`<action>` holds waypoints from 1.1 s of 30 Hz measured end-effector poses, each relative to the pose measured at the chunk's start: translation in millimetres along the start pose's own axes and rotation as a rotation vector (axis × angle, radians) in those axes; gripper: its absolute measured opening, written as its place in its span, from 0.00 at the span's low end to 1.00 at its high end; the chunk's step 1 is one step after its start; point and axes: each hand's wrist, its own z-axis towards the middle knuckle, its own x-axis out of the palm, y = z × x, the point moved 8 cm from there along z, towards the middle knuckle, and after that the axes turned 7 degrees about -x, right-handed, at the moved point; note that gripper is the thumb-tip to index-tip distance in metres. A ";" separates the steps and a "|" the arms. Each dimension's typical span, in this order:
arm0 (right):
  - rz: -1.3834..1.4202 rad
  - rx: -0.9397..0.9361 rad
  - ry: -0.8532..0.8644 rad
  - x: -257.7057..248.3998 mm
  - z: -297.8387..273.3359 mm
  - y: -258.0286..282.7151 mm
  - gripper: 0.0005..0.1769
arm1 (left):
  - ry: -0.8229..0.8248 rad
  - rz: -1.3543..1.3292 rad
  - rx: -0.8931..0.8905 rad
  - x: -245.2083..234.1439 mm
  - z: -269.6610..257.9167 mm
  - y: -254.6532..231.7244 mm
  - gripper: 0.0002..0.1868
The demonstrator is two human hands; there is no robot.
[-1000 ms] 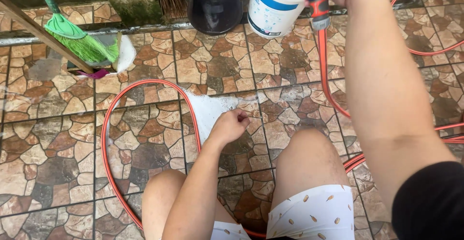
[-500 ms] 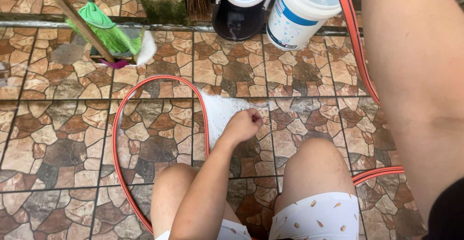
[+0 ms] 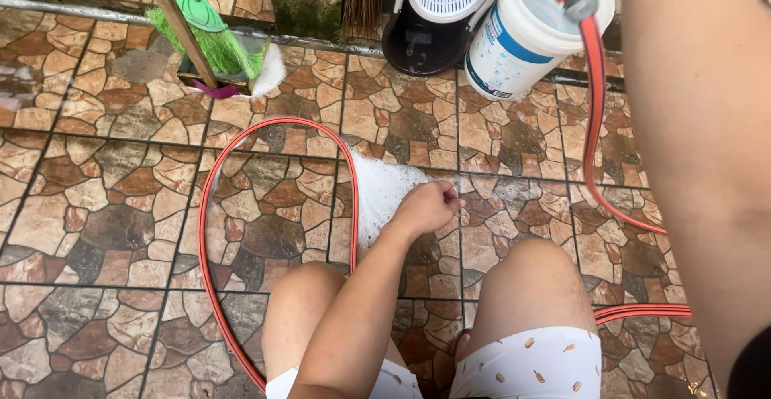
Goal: Cleaning and rinsing out plastic buckets using a garden hose in a garage area.
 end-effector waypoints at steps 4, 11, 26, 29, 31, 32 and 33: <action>-0.046 0.042 0.026 45.4 -12.2 -12.2 0.12 | -0.024 0.019 0.036 -0.2 1.5 -0.1 0.16; 0.057 0.027 -0.032 40.5 -24.5 -19.3 0.15 | -0.043 0.005 0.054 -2.0 7.6 5.4 0.16; 0.429 0.075 -0.261 -56.9 -58.7 -134.0 0.11 | 0.004 0.040 -0.041 -0.4 9.6 14.8 0.12; 0.576 0.186 -0.346 -23.0 -73.2 -178.3 0.06 | 0.004 0.050 -0.024 0.3 8.2 15.6 0.13; 0.674 0.203 -0.345 0.9 -81.0 -208.4 0.05 | 0.018 0.059 -0.034 0.8 6.7 15.1 0.14; 0.762 0.213 -0.339 14.3 -84.9 -223.5 0.04 | 0.023 0.059 -0.043 1.1 6.1 14.9 0.14; 0.775 0.220 -0.342 22.5 -90.0 -234.4 0.04 | 0.032 0.070 -0.048 3.4 9.1 21.0 0.14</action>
